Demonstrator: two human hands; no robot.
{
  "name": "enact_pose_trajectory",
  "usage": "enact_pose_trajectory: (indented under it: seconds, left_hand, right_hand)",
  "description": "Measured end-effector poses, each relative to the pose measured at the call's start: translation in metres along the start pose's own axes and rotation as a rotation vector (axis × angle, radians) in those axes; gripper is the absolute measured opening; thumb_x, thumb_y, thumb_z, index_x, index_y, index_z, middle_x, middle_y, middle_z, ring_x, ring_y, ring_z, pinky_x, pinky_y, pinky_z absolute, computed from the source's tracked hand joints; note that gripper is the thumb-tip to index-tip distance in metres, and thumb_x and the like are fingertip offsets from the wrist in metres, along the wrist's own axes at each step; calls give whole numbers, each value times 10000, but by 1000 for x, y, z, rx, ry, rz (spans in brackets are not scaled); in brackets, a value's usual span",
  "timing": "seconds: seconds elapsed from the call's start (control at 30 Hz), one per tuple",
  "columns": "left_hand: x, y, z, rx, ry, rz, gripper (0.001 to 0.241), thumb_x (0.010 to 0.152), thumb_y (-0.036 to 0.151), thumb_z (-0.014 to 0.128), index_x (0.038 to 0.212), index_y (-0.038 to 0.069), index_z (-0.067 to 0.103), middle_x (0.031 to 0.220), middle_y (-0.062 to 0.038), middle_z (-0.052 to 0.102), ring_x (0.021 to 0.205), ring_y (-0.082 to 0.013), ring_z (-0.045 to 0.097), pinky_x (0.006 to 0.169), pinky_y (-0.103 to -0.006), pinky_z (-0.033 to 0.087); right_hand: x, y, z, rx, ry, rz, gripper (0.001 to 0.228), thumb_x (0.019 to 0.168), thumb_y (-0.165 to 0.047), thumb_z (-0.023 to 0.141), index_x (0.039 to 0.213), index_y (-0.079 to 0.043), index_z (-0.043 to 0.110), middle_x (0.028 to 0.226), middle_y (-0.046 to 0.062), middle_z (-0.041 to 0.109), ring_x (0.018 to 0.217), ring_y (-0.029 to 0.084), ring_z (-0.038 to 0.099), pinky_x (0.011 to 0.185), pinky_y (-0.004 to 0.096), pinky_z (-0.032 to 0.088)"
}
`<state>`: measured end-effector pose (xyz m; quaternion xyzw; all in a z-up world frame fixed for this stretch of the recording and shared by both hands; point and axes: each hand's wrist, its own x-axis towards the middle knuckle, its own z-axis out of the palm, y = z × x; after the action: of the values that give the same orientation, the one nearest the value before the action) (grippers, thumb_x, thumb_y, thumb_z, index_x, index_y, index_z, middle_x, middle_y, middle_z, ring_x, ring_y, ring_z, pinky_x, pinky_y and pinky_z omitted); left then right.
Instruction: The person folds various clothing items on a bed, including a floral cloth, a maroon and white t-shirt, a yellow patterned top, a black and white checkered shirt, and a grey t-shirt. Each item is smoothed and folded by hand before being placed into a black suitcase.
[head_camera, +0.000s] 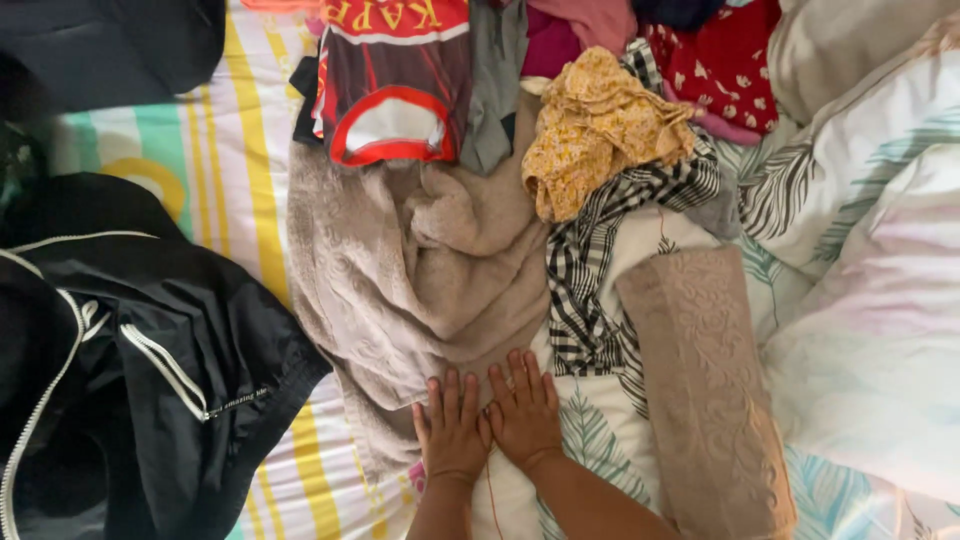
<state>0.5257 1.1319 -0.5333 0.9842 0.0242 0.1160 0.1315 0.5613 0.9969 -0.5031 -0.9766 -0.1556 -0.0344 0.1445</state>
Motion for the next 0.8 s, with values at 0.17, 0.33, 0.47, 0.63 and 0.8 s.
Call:
enact_pose_trajectory:
  seconds: [0.17, 0.33, 0.47, 0.63, 0.8]
  left_hand:
    - [-5, -2, 2, -24, -73, -24, 647, 942, 419, 490, 1562, 266, 385, 1668, -36, 279, 1534, -319, 231, 1191, -643, 130]
    - [-3, -9, 4, -91, -106, -19, 687, 928, 441, 517, 1568, 236, 373, 1662, -47, 277, 1524, -334, 233, 1177, -655, 137]
    - [-4, -7, 3, -97, -120, -37, 691, 897, 418, 545, 1550, 247, 398, 1646, -44, 305, 1512, -334, 254, 1168, -655, 167]
    - [-9, -11, 12, -91, -98, -26, 677, 895, 397, 553, 1544, 255, 424, 1649, -38, 330, 1519, -326, 270, 1174, -649, 196]
    - [-7, -10, 9, -103, -51, -5, 674, 901, 393, 553, 1549, 261, 424, 1650, -39, 341, 1524, -321, 279, 1180, -649, 204]
  right_hand:
    - [17, -16, -34, 80, 53, 21, 581, 888, -287, 598, 1452, -166, 524, 1606, 173, 343, 1505, 366, 272, 1167, 566, 208]
    - [80, -50, -62, 371, 324, 24, 333, 891, -118, 666, 1214, -186, 706, 1464, 177, 513, 1349, 362, 464, 1098, 512, 336]
    - [216, -76, -89, 282, 391, -78, 390, 944, -164, 678, 1334, -182, 684, 1551, 195, 387, 1404, 399, 414, 1139, 555, 319]
    - [327, -71, -83, 157, 297, -105, 406, 934, -260, 690, 1335, -195, 695, 1667, 155, 210, 1529, 401, 249, 1171, 584, 278]
    - [337, -40, -58, 516, 347, -71, 276, 1109, -236, 539, 1217, -34, 693, 1480, 129, 580, 1436, 303, 498, 1195, 484, 384]
